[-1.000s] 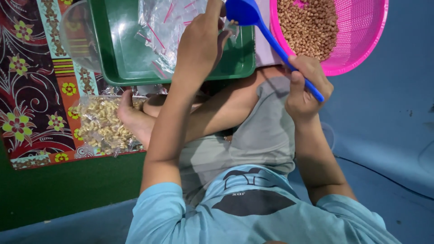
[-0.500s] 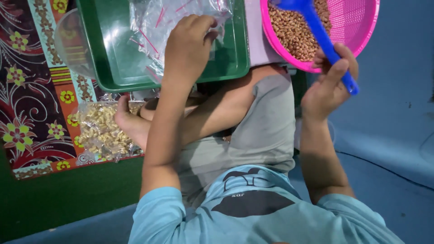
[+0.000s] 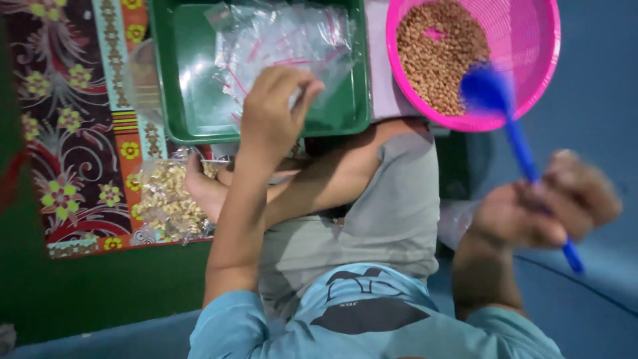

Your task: Packaging peanuts from a large pink basket into small individual plastic bags using a spoon.

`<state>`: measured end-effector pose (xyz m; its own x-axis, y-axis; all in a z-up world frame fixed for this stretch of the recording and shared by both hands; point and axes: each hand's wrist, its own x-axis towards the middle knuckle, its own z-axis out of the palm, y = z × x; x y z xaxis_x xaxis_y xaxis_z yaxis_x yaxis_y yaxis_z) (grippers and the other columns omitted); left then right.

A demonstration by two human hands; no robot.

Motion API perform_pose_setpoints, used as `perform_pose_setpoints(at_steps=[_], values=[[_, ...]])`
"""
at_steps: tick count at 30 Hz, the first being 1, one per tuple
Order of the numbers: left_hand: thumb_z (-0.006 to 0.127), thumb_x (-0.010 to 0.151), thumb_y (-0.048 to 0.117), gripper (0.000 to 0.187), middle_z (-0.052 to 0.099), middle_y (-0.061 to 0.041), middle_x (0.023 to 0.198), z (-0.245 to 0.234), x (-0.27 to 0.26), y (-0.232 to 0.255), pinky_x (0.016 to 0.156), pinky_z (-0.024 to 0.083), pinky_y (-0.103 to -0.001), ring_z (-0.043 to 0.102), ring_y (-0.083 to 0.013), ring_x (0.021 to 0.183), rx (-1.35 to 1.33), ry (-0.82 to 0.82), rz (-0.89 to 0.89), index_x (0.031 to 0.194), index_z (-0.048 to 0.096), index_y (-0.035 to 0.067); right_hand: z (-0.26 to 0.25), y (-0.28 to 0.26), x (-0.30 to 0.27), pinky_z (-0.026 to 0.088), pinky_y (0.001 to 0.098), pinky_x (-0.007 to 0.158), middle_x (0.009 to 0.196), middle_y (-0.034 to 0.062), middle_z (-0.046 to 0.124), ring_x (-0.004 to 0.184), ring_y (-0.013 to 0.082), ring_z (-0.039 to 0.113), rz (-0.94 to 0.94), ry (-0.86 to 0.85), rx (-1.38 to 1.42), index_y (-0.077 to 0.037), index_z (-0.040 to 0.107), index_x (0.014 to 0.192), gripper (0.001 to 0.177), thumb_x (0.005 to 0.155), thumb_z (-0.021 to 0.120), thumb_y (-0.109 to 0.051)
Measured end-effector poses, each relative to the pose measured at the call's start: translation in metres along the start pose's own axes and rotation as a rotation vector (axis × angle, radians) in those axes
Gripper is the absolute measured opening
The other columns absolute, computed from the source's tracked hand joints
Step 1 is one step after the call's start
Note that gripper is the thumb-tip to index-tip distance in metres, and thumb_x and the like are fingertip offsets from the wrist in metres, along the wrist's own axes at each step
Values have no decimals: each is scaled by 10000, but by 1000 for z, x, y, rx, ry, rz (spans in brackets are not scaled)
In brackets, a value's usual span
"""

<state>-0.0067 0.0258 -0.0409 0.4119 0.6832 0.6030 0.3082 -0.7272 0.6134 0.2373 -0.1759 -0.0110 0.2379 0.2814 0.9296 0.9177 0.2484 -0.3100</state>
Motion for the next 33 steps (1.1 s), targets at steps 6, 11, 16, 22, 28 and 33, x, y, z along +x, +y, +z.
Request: perform_pose_setpoints(at_steps=[6, 11, 16, 22, 28, 33], values=[[818, 878, 451, 361, 671, -37, 954, -12, -54, 30, 811, 584, -365, 689, -258, 899, -56, -93, 90, 1033, 727, 138, 10, -33, -25, 257, 204, 256, 706, 124, 687, 337, 74, 414, 1927, -561, 725, 9, 693, 1001, 100, 957, 638, -62], [754, 948, 125, 91, 726, -128, 840, -39, -64, 86, 657, 600, -408, 703, -347, 729, -161, -89, 20, 987, 758, 43, 58, -56, -64, 607, 410, 721, 917, 132, 773, 822, 354, 746, 332, -740, 534, -49, 770, 977, 179, 859, 825, -172], [747, 940, 108, 137, 735, -119, 861, -40, -85, 76, 669, 603, -396, 700, -308, 749, -229, -121, -84, 1055, 770, 36, 60, -68, -49, 616, 359, 724, 908, 73, 789, 792, 272, 760, 403, -742, 625, -80, 797, 938, 97, 846, 820, -100], [733, 952, 110, 101, 706, -53, 882, -27, -104, 73, 688, 578, -311, 644, -221, 747, -341, -130, -159, 1030, 786, 74, 54, -65, -57, 613, 343, 718, 870, 32, 789, 776, 239, 757, 428, -757, 545, -116, 810, 945, 133, 818, 849, -117], [726, 957, 106, 99, 708, -51, 874, -17, -110, 75, 693, 576, -308, 662, -225, 741, -353, -45, -166, 1028, 792, 87, 53, -57, -62, 609, 343, 741, 879, 40, 781, 800, 249, 753, 425, -744, 528, -126, 815, 933, 156, 788, 873, -124], [762, 932, 86, 29, 687, -59, 814, -12, -119, 71, 654, 568, -290, 653, -220, 695, -383, -29, -222, 946, 787, 83, 54, -62, -55, 608, 357, 739, 864, 52, 782, 777, 262, 752, 447, -729, 591, -105, 807, 904, 108, 807, 847, -78]])
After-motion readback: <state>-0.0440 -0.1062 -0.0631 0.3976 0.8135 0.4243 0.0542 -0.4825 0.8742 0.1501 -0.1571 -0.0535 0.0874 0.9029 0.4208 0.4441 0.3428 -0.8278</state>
